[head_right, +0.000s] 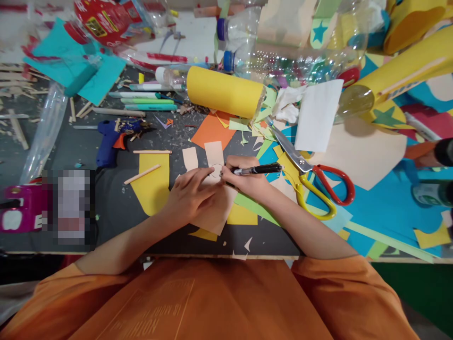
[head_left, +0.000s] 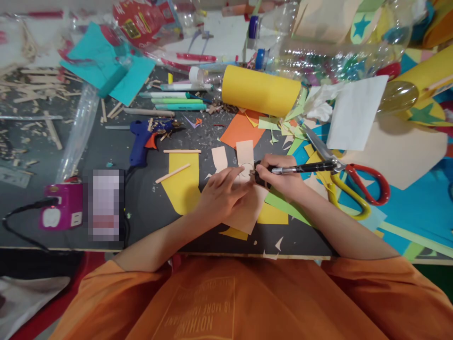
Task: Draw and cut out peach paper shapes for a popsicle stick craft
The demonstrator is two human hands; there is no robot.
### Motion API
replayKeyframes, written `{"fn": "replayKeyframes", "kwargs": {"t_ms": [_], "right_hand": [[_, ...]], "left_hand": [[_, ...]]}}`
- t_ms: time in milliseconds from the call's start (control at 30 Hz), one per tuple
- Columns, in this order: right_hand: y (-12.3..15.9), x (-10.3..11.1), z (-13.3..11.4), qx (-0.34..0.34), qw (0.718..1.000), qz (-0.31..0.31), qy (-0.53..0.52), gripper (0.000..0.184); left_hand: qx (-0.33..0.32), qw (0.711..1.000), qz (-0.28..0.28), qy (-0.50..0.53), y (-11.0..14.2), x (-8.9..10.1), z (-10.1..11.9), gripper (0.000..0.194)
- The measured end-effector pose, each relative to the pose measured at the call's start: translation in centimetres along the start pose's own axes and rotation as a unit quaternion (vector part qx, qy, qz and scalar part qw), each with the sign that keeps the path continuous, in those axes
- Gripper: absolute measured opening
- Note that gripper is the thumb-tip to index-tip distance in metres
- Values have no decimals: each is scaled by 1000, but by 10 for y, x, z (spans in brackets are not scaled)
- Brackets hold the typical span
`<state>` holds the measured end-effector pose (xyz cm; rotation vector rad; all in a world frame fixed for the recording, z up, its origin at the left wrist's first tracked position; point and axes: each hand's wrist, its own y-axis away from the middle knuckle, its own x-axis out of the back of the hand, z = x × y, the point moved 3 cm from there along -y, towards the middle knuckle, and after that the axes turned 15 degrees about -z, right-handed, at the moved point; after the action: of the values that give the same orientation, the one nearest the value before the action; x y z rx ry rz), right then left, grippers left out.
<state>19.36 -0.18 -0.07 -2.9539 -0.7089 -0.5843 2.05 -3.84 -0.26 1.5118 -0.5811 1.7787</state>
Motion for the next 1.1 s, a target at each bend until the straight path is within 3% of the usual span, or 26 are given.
{"fn": "replayKeyframes", "kwargs": {"t_ms": [200,400,633,867,1100], "right_hand": [[-1,-4,1,-18,998,-54,4,27],[1,1,1,-29,999,26,-15,35],[0,-4,4,-36,999,-25,1,27],[1,1,-2,-3,999,46,-28,35],[0,-4,2,-6,1000,-13,-7,32]], "left_hand": [[-5,1000,-10,9,-1,1,-1,37],[-11,1000,-16,-5,-1,1,-1,32],[-10,1000,-8,-17,-1,2,0,37],[-11,1000,-6,-20,-1,3,0,31],[-18,999,16,-21,-1,4,1,33]]}}
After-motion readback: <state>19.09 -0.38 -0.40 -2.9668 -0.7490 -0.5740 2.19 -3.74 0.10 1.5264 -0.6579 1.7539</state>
